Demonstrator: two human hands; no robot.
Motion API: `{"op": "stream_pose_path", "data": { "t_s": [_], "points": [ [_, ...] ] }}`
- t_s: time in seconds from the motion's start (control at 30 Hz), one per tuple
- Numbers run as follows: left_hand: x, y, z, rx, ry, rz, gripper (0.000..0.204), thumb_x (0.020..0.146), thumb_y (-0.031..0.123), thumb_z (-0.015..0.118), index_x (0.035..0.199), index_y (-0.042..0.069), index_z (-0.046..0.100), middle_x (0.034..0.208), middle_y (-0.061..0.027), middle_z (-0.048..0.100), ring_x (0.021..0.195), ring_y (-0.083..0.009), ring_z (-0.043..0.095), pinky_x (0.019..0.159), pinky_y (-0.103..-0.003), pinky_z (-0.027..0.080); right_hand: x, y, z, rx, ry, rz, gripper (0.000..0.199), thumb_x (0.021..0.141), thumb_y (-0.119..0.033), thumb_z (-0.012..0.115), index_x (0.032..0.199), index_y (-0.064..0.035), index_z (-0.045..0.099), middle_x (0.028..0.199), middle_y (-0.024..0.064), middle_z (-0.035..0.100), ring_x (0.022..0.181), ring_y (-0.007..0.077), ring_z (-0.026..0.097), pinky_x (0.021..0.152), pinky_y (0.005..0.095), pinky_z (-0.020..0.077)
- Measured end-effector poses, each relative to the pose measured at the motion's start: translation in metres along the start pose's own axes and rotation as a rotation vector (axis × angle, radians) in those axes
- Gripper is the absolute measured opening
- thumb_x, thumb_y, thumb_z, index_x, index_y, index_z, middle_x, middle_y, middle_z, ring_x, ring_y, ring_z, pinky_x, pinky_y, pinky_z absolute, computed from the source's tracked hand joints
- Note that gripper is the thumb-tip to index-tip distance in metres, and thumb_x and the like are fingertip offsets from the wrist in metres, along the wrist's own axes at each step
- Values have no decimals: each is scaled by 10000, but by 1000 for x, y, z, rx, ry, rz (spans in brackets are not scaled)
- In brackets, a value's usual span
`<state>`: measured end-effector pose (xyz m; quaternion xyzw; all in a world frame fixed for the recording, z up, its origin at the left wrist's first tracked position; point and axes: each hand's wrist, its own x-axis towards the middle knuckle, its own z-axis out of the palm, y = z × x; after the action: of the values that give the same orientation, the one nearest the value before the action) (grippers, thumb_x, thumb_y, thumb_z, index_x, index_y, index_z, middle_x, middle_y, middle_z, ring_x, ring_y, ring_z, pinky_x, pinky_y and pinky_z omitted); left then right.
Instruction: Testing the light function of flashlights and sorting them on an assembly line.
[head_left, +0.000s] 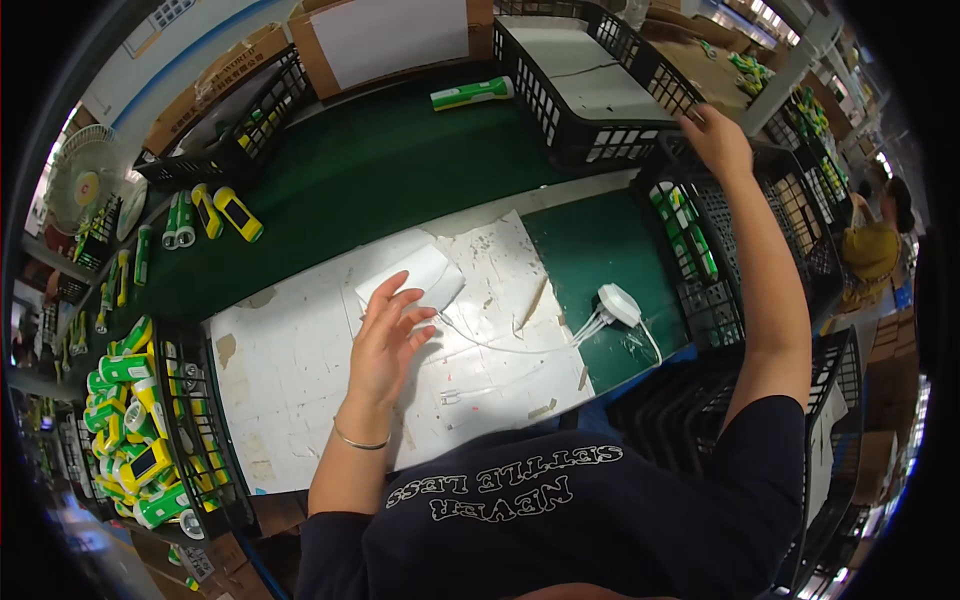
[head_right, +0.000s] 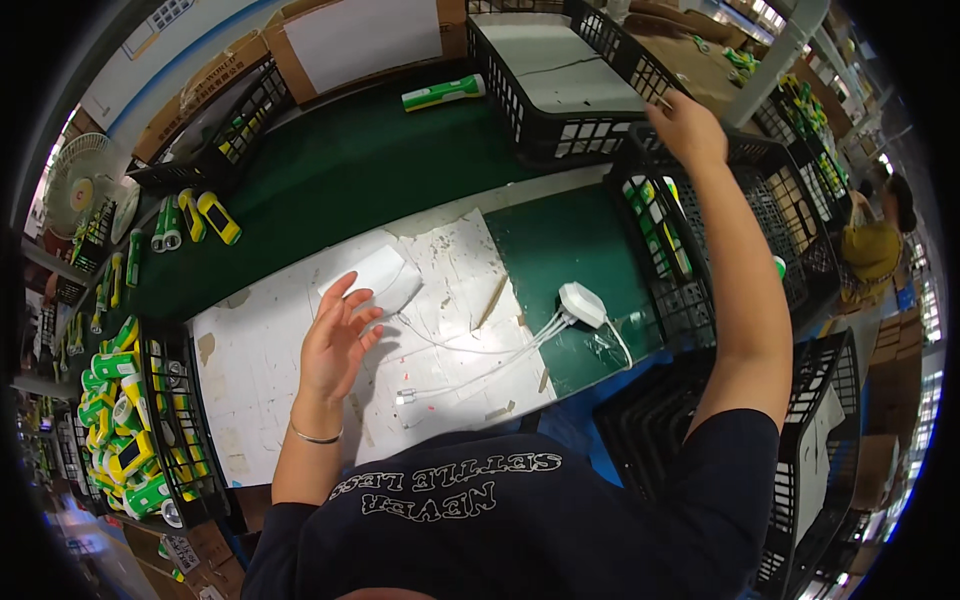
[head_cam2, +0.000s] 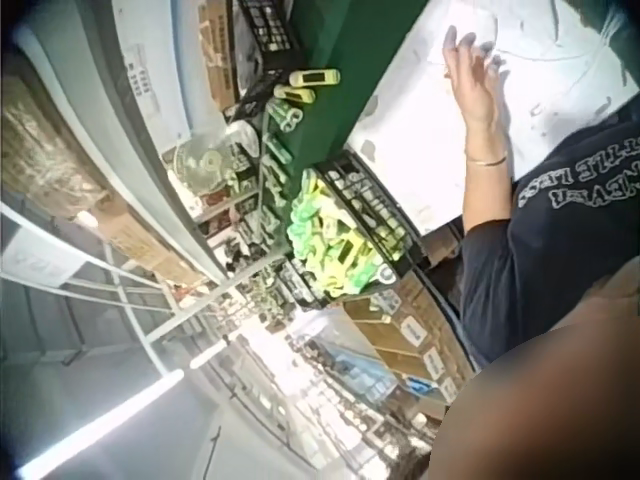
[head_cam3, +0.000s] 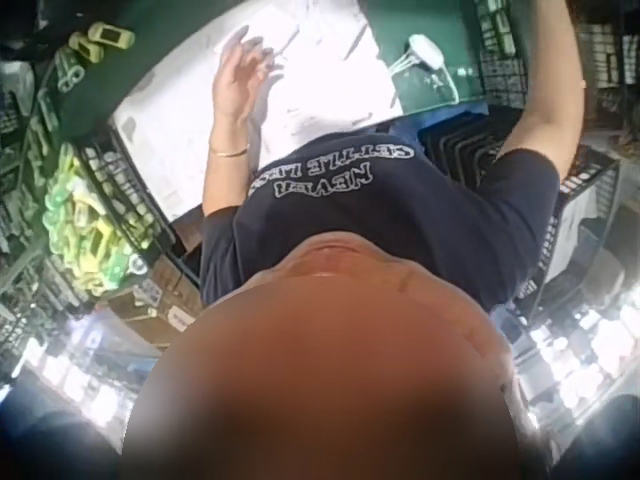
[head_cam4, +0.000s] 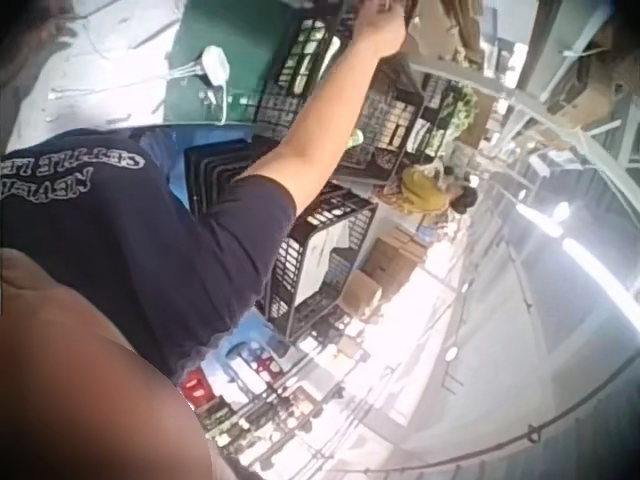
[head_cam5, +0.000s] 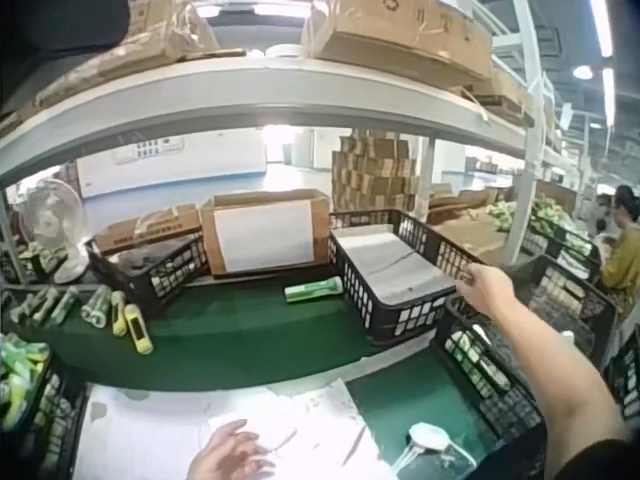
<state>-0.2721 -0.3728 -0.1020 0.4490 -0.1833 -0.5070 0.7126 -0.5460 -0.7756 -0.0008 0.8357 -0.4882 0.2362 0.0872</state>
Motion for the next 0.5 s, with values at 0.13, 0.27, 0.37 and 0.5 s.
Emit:
{"op": "stream_pose_path", "data": {
  "t_s": [0.13, 0.27, 0.37, 0.5],
  "points": [
    [13, 3, 2, -6, -12, -24, 424, 897, 243, 478, 1281, 89, 386, 1106, -59, 515, 947, -184, 524, 800, -296, 443, 51, -131, 75, 113, -79, -313, 351, 771, -367, 578, 1019, -118, 599, 949, 105, 632, 895, 307, 601, 744, 419, 481],
    [19, 13, -8, -47, -39, -71, 391, 908, 200, 470, 1265, 62, 390, 1100, -70, 519, 933, -183, 539, 803, -296, 445, 88, -220, 172, -32, -273, -388, 225, 785, -188, 573, 984, -89, 608, 1003, 130, 613, 892, 301, 611, 733, 417, 499],
    [24, 22, -22, -31, -45, -109, 364, 910, 186, 470, 1245, 56, 407, 1071, -52, 531, 922, -157, 541, 834, -307, 434, 117, -264, 227, -98, -372, -375, 330, 765, -115, 581, 1091, -112, 533, 1074, 125, 574, 906, 310, 608, 717, 421, 506],
    [29, 24, -36, -19, 0, -120, 337, 902, 162, 467, 1224, 68, 432, 1051, -34, 525, 925, -135, 528, 845, -275, 421, 139, -286, 268, -190, -435, -366, 452, 783, -90, 570, 1209, -139, 428, 1066, 127, 551, 929, 328, 598, 713, 436, 509]
  ]
}}
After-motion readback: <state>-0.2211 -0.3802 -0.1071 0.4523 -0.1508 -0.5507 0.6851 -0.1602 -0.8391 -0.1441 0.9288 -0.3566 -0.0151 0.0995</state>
